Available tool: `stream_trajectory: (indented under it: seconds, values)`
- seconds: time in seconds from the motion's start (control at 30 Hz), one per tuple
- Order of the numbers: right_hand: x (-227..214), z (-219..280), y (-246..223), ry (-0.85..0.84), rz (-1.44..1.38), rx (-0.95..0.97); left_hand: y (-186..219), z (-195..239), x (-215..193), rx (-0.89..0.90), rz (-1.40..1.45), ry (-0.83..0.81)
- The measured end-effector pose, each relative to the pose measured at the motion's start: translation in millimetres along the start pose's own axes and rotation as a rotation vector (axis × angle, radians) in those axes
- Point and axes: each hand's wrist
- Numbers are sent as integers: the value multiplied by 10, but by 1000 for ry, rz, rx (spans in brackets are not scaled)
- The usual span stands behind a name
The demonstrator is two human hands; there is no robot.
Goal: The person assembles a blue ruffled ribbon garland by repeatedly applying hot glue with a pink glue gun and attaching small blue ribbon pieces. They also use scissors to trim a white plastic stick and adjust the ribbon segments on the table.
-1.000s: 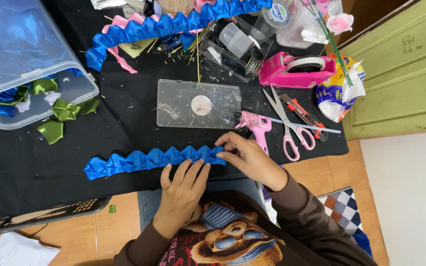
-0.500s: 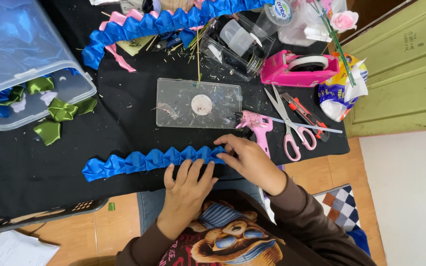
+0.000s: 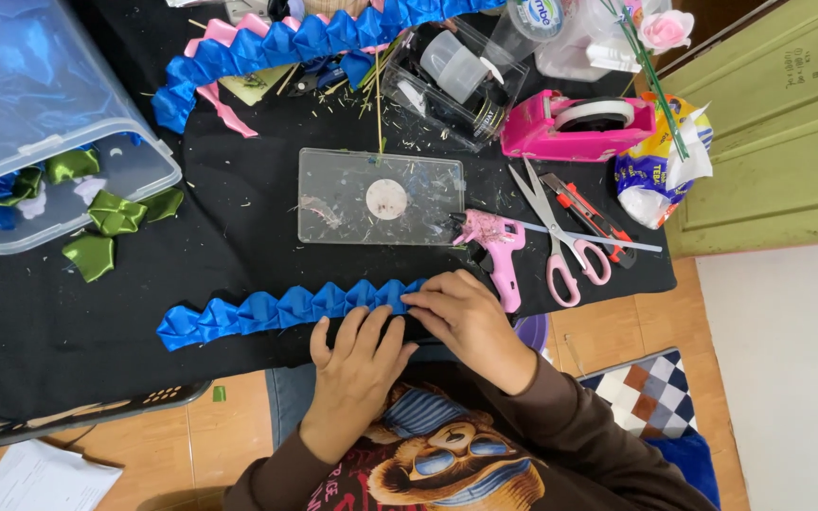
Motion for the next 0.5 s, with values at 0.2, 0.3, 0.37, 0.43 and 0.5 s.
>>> stream_trajectory:
  seconds: [0.2,0.3,0.37,0.43,0.5]
  values:
    - [2,-6,43,-34,3,-9,6,-15,-14,1,-17,-11]
    - [-5,-8,51,-42,8,-9,8,-39,-31,7,-22,-22]
    - [-9,1,71,-38,7,-15,16,-49,-23,9,-39,-21]
    - [-37,13,83,-33,8,-20,25,-60,-20,12,-55,-20]
    - [-87,27,85,45,-43,38,35,-66,-26,4,-71,-29]
Point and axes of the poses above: each hand's wrist, its own z-axis away from the middle knuckle, its own x-axis out of the palm, y = z × x, and after that the axes turned 5 degrees about z, right-handed
